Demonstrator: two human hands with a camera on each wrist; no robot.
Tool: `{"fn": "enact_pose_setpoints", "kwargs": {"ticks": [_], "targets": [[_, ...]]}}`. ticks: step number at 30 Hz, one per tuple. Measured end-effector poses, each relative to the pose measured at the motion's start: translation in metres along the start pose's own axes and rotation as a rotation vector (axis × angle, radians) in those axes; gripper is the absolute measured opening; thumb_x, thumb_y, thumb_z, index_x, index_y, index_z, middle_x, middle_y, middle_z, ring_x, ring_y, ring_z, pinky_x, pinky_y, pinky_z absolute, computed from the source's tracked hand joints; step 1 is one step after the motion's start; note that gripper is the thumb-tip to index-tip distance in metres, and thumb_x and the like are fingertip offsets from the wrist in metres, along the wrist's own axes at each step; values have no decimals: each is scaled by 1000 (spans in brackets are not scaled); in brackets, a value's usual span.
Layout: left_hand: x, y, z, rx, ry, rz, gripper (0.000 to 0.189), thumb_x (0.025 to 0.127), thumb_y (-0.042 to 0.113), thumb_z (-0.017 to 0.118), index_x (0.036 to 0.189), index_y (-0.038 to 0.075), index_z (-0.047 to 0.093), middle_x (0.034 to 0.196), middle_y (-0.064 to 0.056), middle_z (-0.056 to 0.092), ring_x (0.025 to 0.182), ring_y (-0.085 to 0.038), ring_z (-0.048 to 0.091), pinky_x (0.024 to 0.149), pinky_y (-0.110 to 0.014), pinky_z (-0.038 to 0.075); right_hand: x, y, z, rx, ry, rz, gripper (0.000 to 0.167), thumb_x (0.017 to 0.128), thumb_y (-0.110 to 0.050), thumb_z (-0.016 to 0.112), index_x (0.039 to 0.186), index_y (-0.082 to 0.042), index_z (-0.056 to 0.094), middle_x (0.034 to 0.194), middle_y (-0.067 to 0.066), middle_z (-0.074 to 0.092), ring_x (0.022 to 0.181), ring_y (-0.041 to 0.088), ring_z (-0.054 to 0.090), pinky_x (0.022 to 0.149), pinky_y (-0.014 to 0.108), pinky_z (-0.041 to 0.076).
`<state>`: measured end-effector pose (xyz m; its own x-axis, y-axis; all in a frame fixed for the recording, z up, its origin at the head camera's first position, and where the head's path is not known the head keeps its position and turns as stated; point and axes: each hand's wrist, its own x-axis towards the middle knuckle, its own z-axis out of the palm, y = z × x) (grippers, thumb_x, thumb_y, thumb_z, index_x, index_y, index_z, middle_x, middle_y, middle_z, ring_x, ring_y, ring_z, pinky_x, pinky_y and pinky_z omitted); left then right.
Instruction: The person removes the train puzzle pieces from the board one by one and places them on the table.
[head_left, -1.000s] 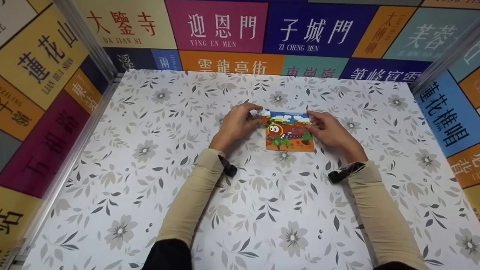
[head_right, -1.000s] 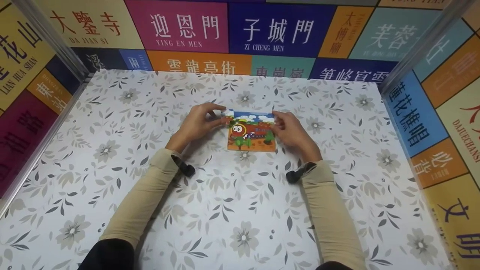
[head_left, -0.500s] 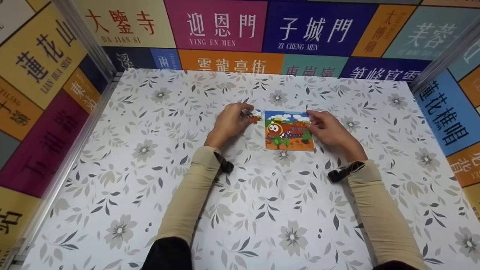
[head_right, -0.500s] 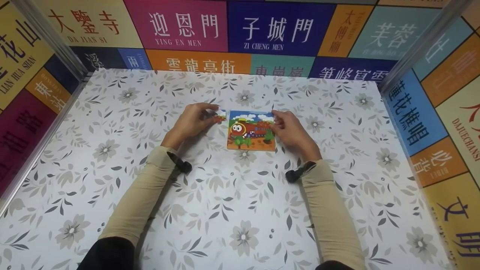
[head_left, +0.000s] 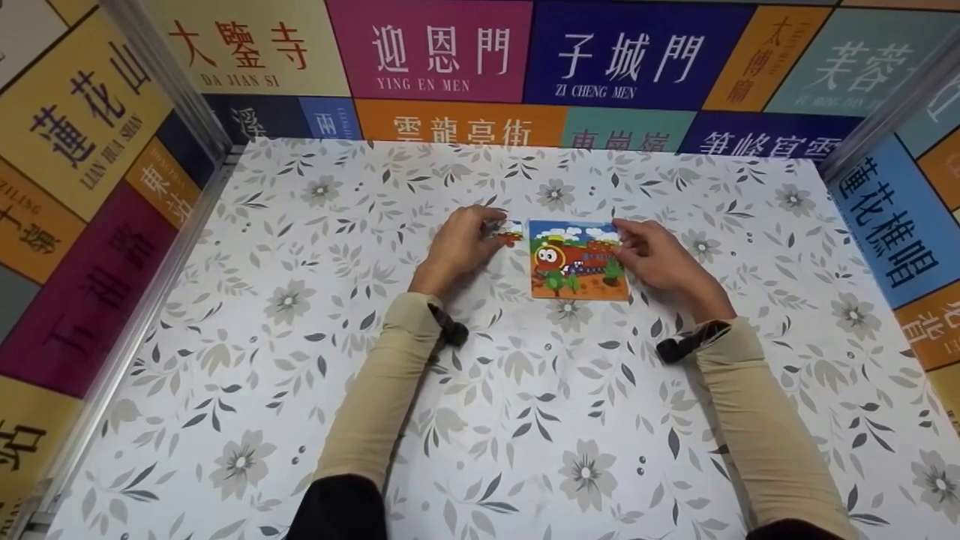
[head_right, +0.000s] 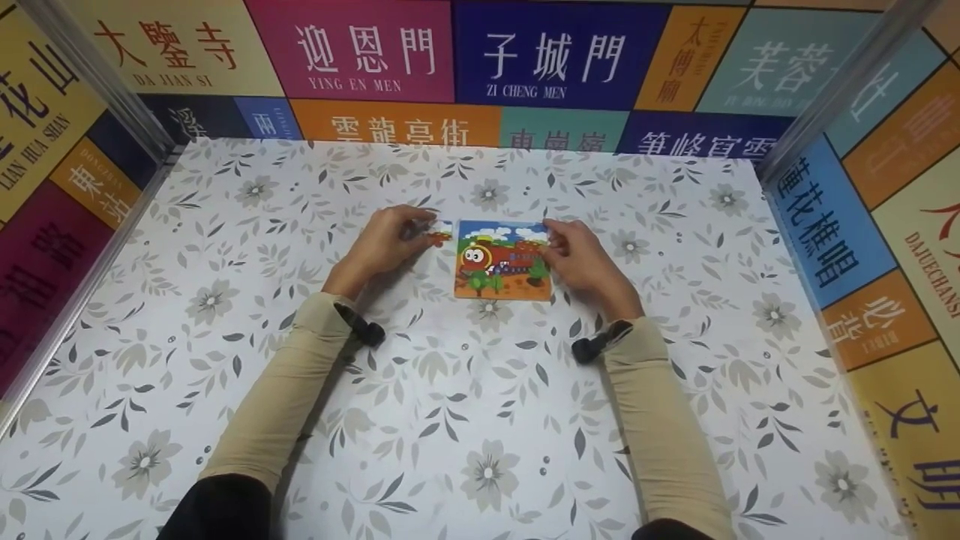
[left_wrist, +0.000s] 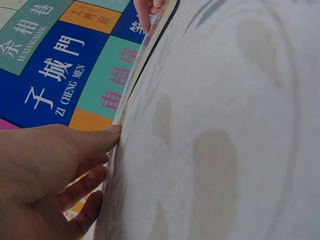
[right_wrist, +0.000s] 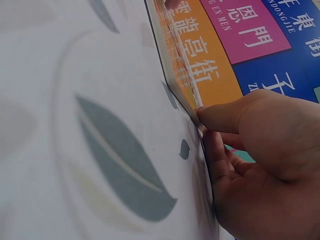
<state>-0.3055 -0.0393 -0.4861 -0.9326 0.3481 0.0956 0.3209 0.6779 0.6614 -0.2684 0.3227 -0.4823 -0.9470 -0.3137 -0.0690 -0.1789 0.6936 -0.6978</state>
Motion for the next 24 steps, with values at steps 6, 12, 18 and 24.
{"fn": "enact_pose_setpoints", "kwargs": {"ticks": [6, 12, 18, 24], "targets": [[1, 0, -4, -9, -26, 17, 45, 101, 18, 77, 144, 9, 70, 139, -12, 71, 120, -26, 68, 106, -42, 55, -1, 0, 1, 1, 11, -19, 59, 110, -8, 58, 165, 1, 40, 134, 27, 55, 123, 36, 62, 97, 10, 44], [-1, 1, -10, -58, 7, 35, 42, 102, 15, 74, 143, 6, 70, 139, -16, 70, 118, -29, 69, 105, -44, 55, 0, -3, 1, 9, 5, -9, 59, 110, -9, 59, 165, 0, 40, 135, 27, 54, 125, 36, 61, 102, 14, 45], [1, 16, -5, -70, 2, 88, 42, 104, 17, 71, 143, 3, 68, 139, -17, 70, 119, -30, 68, 105, -42, 55, -1, -4, 0, 22, -1, 1, 59, 110, -9, 59, 166, 1, 39, 136, 27, 54, 127, 37, 60, 114, 34, 49], [3, 37, 13, -65, -82, 128, 45, 105, 19, 72, 146, 3, 66, 145, -14, 67, 132, -29, 67, 114, -38, 53, 1, -3, 1, 19, 3, 2, 60, 110, -10, 59, 166, 1, 39, 136, 27, 55, 126, 36, 60, 115, 35, 49]]}}
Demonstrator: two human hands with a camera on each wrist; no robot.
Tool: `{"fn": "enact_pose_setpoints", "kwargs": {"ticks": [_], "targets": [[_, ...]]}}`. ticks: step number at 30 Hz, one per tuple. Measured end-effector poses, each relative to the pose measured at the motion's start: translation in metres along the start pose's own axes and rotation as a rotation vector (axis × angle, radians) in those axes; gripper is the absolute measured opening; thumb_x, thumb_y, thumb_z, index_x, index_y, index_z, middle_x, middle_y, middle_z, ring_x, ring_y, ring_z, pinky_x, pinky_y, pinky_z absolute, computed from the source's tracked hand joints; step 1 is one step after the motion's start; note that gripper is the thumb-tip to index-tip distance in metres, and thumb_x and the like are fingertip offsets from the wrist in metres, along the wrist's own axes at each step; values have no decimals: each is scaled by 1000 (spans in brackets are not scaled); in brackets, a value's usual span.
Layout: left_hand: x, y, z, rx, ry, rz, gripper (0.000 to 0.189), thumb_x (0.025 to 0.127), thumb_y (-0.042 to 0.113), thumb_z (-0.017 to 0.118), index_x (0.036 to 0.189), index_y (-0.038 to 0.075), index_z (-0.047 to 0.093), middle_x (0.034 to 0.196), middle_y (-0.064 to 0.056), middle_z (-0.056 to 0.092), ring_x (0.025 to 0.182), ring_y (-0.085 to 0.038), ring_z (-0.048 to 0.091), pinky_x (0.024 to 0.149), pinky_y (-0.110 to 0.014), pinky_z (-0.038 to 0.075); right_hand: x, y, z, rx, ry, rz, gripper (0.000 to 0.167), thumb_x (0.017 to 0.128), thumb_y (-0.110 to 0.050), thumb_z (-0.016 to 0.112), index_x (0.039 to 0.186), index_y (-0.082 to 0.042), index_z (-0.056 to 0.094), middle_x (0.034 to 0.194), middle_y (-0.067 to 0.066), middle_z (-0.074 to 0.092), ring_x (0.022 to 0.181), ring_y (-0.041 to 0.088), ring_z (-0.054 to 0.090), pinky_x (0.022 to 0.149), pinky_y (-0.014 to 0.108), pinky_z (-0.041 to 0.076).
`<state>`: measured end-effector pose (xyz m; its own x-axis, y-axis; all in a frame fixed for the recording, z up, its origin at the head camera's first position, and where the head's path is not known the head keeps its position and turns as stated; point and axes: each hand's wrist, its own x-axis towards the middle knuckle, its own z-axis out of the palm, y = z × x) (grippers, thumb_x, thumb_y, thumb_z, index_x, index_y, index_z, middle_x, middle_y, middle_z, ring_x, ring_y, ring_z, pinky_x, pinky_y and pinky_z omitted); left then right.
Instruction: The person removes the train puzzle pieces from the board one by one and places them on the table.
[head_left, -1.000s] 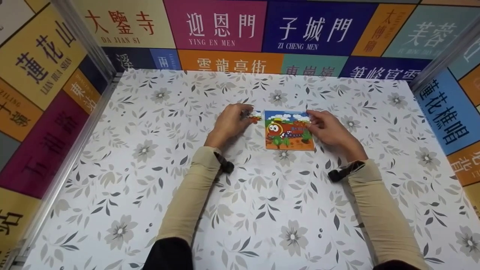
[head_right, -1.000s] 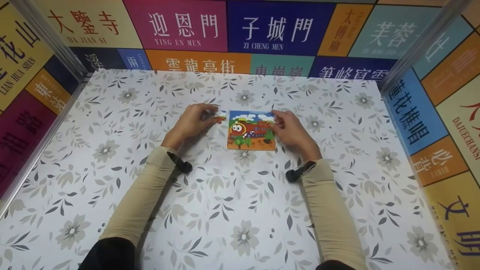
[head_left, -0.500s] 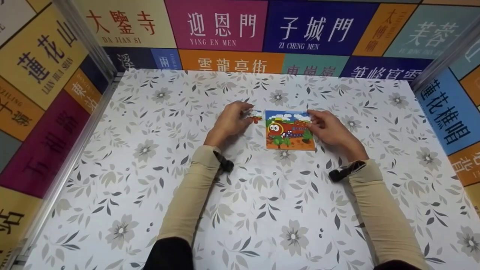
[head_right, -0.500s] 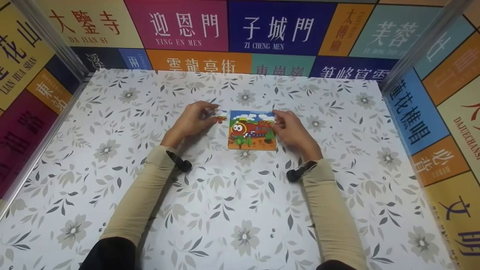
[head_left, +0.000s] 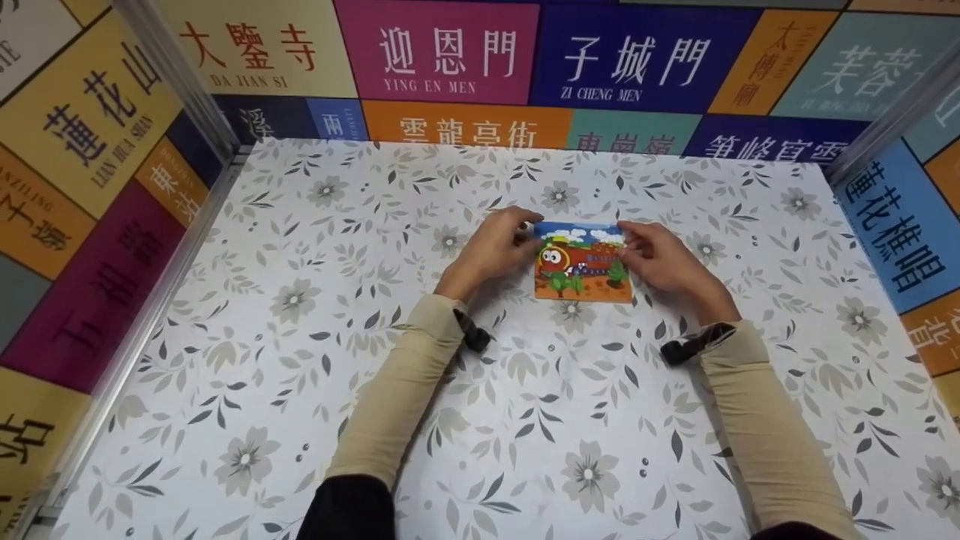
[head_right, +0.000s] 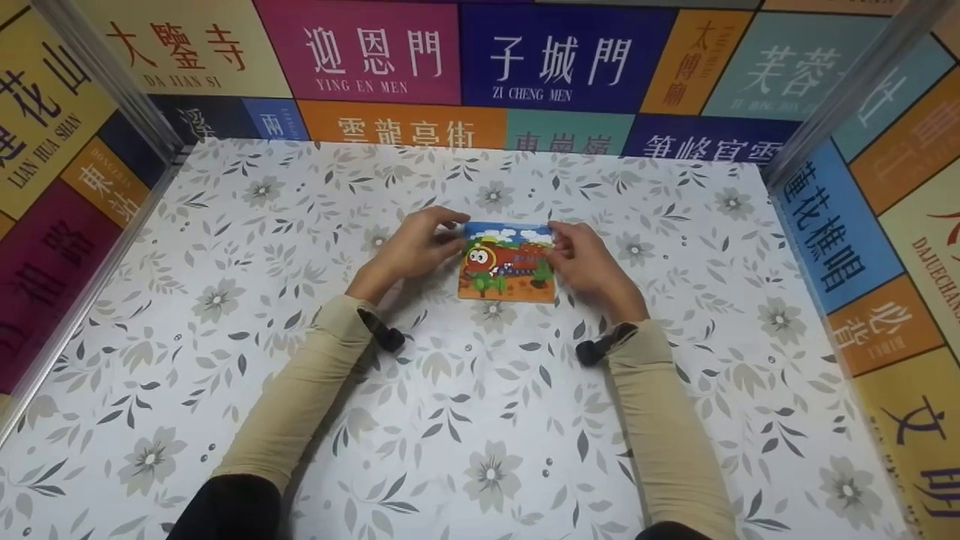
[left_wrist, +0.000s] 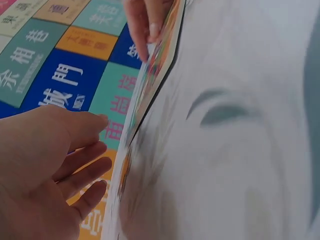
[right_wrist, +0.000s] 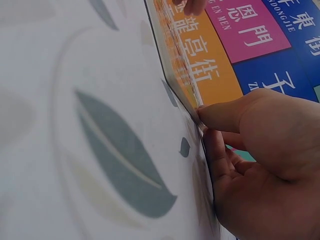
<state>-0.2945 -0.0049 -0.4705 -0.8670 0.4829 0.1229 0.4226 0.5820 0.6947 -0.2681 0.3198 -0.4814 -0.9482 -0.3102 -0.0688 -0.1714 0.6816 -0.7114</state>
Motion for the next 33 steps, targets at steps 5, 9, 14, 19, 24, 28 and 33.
{"fn": "enact_pose_setpoints", "kwargs": {"ticks": [5, 9, 14, 19, 24, 28, 33], "targets": [[8, 15, 16, 69, -71, 2, 47, 107, 24, 69, 150, 4, 63, 149, -13, 65, 142, -27, 59, 122, -39, 46, 1, -1, 0, 4, -1, 0, 59, 110, -10, 60, 165, 0, 41, 135, 25, 55, 123, 33, 60, 110, 32, 49], [14, 25, 25, 99, -69, 14, 45, 108, 22, 67, 150, 5, 63, 150, -13, 65, 146, -29, 56, 123, -39, 46, 3, -1, 1, 12, -10, -29, 59, 109, -8, 59, 165, 1, 41, 134, 27, 56, 122, 35, 62, 98, 12, 46], [23, 33, 35, 119, -53, 49, 46, 106, 20, 69, 148, 3, 64, 146, -15, 66, 141, -32, 58, 121, -41, 47, 2, 2, 0, 2, 6, -67, 58, 108, -5, 59, 163, 4, 42, 132, 29, 57, 118, 36, 63, 90, 4, 43], [25, 33, 43, 169, -64, 29, 49, 105, 27, 73, 147, 4, 65, 143, -15, 64, 134, -30, 60, 117, -41, 49, -2, 4, -2, 20, 12, -37, 58, 109, -7, 60, 163, 3, 42, 133, 27, 56, 119, 32, 61, 91, 3, 42], [23, 34, 42, 181, -65, 18, 50, 105, 30, 74, 146, 5, 65, 145, -14, 62, 136, -29, 59, 119, -42, 47, -3, 3, -3, 42, 0, -16, 60, 110, -9, 61, 165, 1, 39, 135, 26, 55, 121, 32, 60, 94, 6, 44], [24, 34, 42, 198, -65, 39, 47, 105, 30, 74, 144, 4, 66, 143, -13, 64, 135, -29, 60, 120, -41, 47, -3, 3, -3, 39, 1, 5, 60, 110, -11, 60, 166, -1, 40, 135, 25, 54, 122, 31, 59, 95, 7, 44], [23, 33, 41, 213, -73, 50, 50, 106, 30, 73, 149, 7, 63, 146, -11, 64, 139, -29, 59, 122, -40, 45, -1, 2, -1, 30, -8, 18, 59, 111, -14, 60, 166, -2, 40, 136, 25, 54, 124, 33, 61, 95, 8, 45]]}}
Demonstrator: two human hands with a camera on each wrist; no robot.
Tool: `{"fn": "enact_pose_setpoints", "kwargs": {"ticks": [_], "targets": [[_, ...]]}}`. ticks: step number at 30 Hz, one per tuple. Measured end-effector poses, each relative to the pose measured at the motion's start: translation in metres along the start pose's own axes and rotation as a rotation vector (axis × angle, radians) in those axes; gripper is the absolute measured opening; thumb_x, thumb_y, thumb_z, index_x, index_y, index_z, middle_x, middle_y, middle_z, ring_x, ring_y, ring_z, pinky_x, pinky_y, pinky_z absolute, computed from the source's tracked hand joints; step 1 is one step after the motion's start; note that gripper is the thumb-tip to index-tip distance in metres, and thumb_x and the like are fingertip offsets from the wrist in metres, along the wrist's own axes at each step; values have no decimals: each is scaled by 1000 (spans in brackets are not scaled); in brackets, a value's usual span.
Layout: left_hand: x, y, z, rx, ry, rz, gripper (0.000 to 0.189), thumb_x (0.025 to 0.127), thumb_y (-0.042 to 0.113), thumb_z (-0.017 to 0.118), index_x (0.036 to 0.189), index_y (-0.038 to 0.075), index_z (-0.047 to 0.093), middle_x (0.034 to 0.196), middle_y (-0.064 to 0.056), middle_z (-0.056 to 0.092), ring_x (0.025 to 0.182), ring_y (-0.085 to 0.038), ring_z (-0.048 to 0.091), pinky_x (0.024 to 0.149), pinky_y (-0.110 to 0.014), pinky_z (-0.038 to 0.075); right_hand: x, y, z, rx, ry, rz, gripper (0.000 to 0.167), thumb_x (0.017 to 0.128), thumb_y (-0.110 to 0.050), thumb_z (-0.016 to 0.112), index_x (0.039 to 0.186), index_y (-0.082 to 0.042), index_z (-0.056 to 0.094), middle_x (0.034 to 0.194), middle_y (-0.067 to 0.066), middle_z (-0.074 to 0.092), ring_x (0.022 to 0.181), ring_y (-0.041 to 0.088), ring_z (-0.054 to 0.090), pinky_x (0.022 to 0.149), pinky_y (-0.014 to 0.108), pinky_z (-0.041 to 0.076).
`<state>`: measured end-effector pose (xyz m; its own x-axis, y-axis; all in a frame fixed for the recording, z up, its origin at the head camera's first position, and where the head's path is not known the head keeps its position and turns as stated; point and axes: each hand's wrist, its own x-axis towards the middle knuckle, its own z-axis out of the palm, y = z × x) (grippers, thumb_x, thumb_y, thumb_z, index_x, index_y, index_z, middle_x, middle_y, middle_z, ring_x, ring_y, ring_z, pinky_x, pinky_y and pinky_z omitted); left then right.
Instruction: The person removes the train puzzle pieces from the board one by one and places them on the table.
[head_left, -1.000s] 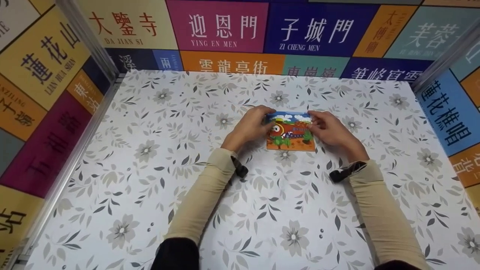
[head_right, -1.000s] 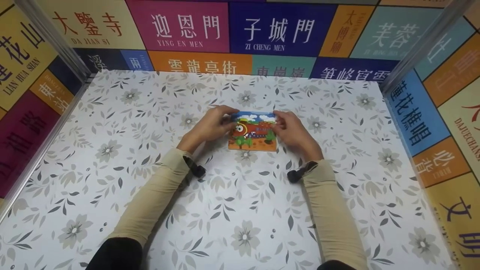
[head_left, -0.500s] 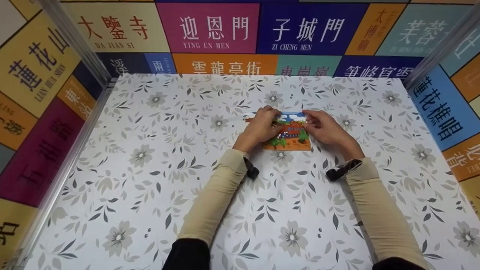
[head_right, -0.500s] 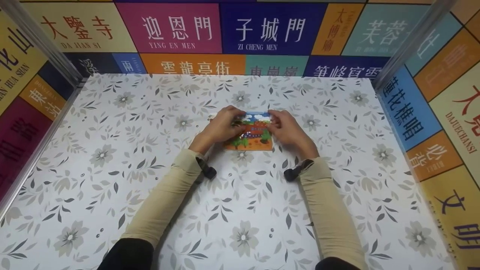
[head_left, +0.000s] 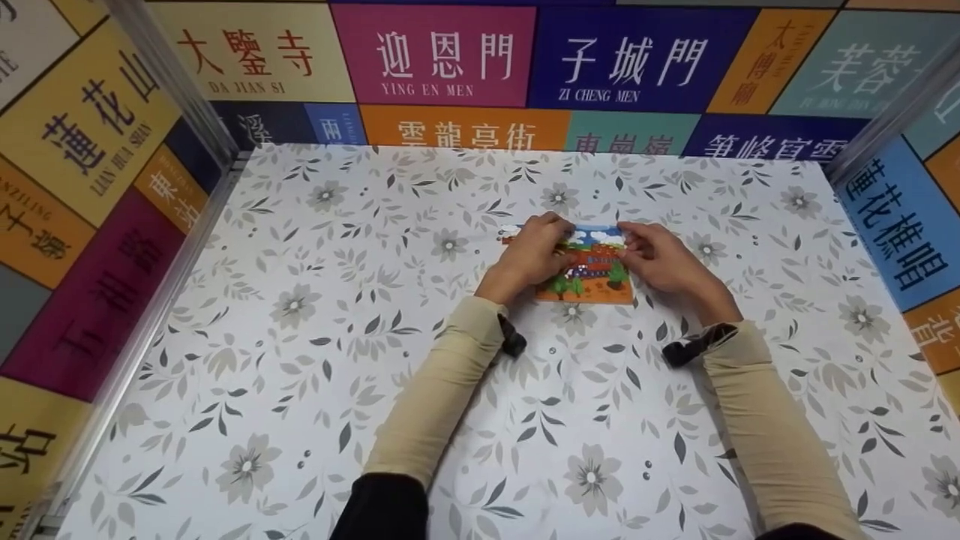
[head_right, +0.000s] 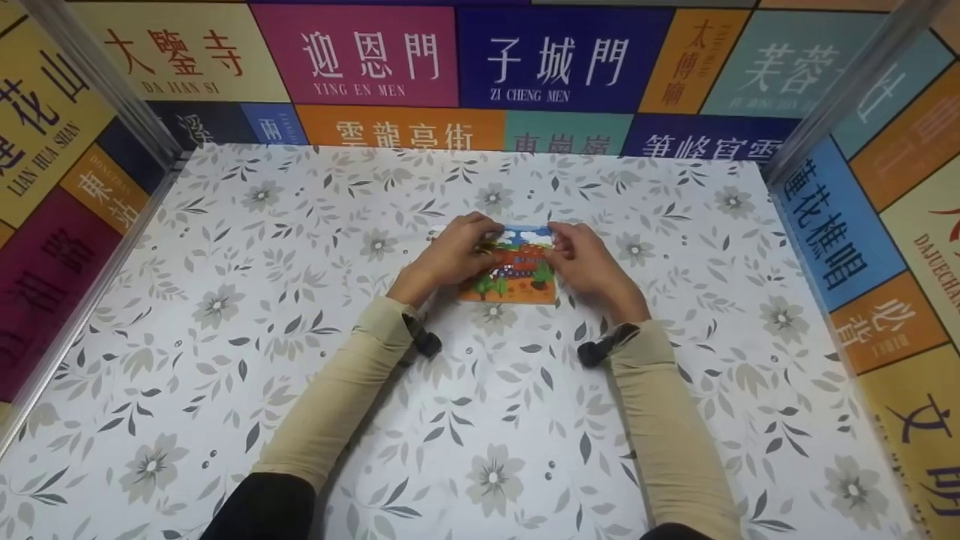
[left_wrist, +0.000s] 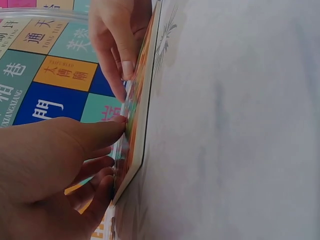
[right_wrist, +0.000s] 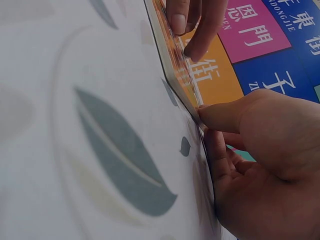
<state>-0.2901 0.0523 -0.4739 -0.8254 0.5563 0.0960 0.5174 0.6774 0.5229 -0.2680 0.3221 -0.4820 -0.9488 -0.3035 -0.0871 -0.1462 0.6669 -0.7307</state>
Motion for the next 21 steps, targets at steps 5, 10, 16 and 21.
{"fn": "enact_pose_setpoints", "kwargs": {"ticks": [5, 10, 16, 21], "targets": [[1, 1, 0, 22, -18, 7, 56, 107, 31, 70, 157, 10, 56, 153, -10, 61, 143, -31, 55, 125, -41, 42, 0, 0, -1, -10, 2, -17, 59, 111, -15, 60, 165, 0, 40, 137, 27, 54, 125, 36, 62, 94, 7, 44], [0, 3, -1, 35, -40, 2, 58, 108, 32, 69, 159, 10, 53, 155, -10, 59, 143, -32, 53, 123, -43, 42, 0, -1, 0, -22, 22, -39, 57, 111, -13, 61, 163, 2, 43, 136, 29, 56, 122, 38, 63, 90, 5, 43], [2, 7, -2, 81, -57, -7, 53, 107, 35, 69, 153, 10, 59, 152, -10, 60, 139, -31, 55, 121, -42, 45, -1, 0, 0, -37, 20, -16, 57, 111, -15, 60, 164, 0, 43, 135, 27, 56, 121, 36, 63, 90, 7, 43], [3, 7, -3, 106, -46, 2, 45, 106, 37, 71, 143, 12, 68, 145, -9, 65, 133, -29, 58, 116, -41, 49, 0, -1, -1, -35, 15, -13, 57, 111, -13, 59, 164, -1, 43, 135, 26, 55, 123, 36, 61, 91, 5, 42]]}}
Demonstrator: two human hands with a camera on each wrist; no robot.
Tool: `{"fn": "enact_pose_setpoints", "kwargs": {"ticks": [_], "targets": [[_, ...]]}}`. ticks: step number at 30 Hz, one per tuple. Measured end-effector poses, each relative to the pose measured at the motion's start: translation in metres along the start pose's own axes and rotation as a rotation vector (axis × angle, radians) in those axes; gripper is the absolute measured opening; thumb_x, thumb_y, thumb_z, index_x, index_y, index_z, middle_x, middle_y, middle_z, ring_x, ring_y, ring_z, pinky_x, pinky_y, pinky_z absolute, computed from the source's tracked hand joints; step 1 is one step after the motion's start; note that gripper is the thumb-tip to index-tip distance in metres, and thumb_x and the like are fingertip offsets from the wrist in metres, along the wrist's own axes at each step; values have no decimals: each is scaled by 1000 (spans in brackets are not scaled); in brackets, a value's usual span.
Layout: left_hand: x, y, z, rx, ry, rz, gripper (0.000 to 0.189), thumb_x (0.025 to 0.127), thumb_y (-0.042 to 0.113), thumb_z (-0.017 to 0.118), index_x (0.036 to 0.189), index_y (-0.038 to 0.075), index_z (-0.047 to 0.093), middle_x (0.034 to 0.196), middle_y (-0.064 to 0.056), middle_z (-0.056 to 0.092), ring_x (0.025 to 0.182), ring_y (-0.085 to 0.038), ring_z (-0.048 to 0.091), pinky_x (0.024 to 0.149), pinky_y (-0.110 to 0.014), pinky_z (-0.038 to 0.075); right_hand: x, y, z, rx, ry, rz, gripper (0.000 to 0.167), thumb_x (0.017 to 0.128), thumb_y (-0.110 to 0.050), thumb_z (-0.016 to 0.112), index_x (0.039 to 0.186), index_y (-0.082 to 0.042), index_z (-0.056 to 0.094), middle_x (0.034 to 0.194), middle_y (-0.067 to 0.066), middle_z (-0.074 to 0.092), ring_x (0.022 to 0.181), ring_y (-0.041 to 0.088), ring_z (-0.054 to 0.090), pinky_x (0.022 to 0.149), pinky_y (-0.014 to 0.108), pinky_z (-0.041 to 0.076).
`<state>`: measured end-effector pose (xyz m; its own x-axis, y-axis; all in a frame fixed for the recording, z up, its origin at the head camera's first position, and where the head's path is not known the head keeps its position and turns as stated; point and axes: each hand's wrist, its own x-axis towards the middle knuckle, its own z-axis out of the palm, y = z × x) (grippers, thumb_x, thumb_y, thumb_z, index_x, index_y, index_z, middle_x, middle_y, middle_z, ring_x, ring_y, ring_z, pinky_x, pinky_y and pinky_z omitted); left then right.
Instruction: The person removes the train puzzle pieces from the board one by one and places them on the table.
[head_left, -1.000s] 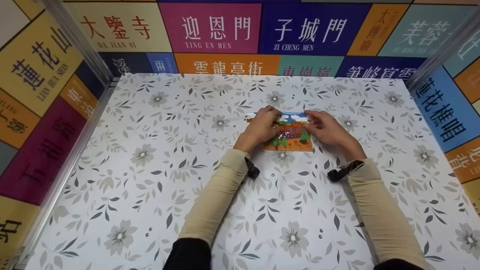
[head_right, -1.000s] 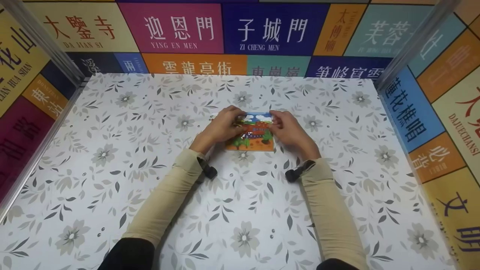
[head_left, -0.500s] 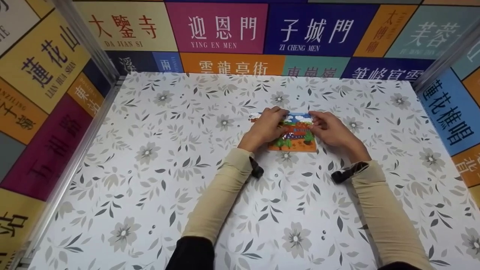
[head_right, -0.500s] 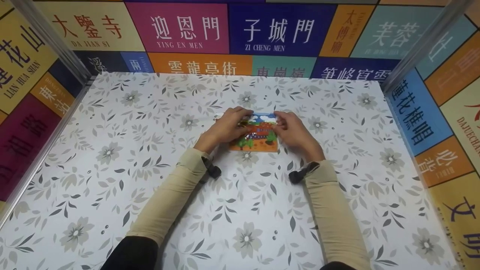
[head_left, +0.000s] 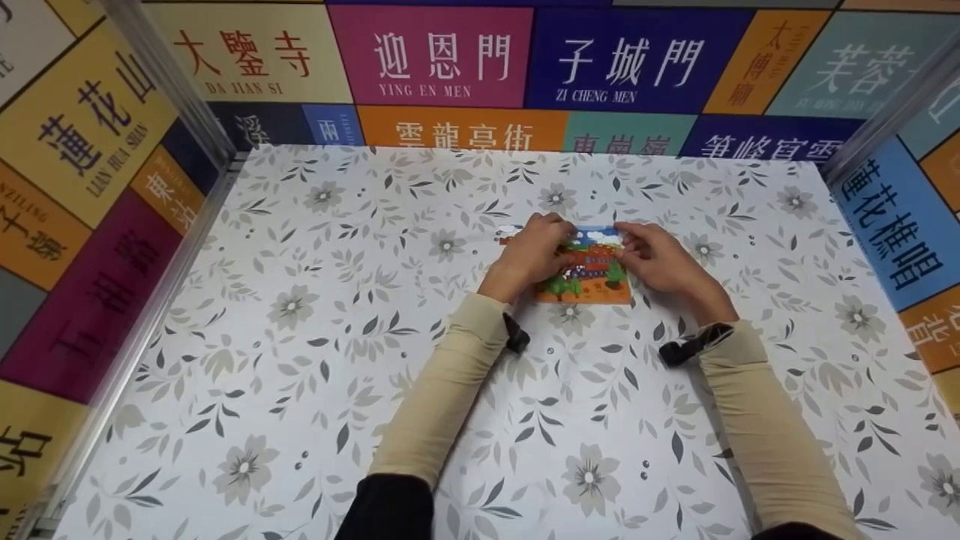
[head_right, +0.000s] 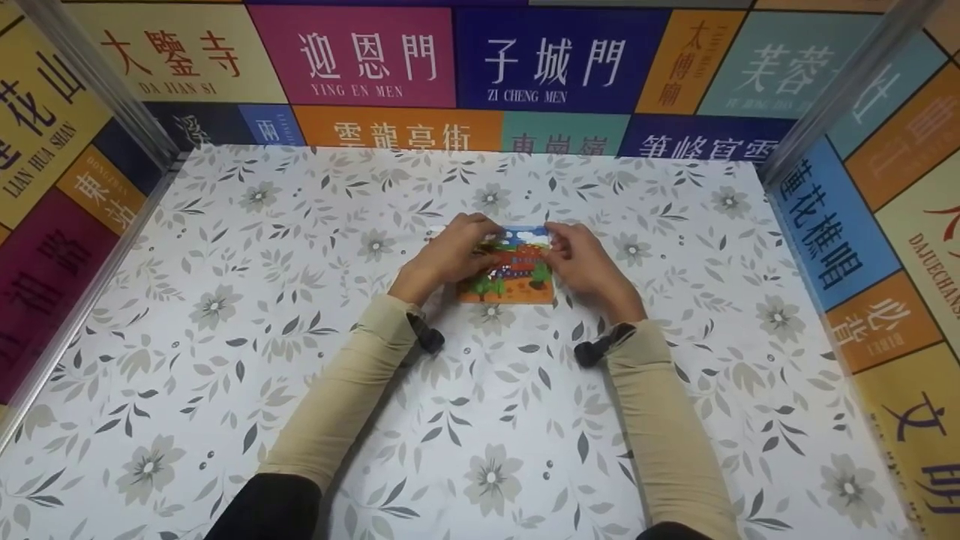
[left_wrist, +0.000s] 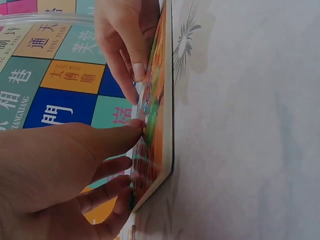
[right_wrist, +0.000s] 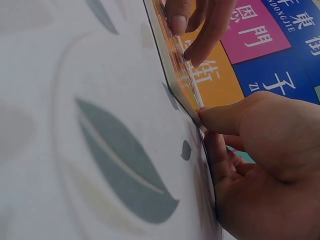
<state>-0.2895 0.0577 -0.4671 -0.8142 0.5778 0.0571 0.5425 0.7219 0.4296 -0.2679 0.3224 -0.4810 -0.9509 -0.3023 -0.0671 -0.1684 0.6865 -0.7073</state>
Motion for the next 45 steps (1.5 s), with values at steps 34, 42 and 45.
{"fn": "enact_pose_setpoints", "kwargs": {"ticks": [34, 42, 45], "targets": [[6, -7, -1, -150, -34, -47, 54, 105, 28, 73, 154, 16, 55, 148, -8, 57, 135, -22, 55, 118, -37, 47, 2, 2, -1, 22, -13, 27, 59, 111, -15, 59, 166, -4, 40, 141, 28, 55, 129, 42, 62, 113, 50, 49], [8, -10, 0, -189, -10, -18, 52, 104, 27, 75, 152, 14, 60, 145, -7, 60, 132, -20, 58, 118, -36, 47, 2, 2, 0, 29, -12, 25, 60, 111, -13, 60, 166, -4, 41, 141, 26, 55, 128, 38, 61, 113, 42, 50], [7, -12, 0, -198, -11, -21, 53, 104, 27, 75, 153, 17, 60, 144, -8, 58, 128, -20, 58, 116, -35, 48, 1, 1, 0, 31, -15, 15, 60, 111, -13, 60, 166, -3, 40, 140, 26, 54, 128, 38, 61, 106, 25, 50]]}}
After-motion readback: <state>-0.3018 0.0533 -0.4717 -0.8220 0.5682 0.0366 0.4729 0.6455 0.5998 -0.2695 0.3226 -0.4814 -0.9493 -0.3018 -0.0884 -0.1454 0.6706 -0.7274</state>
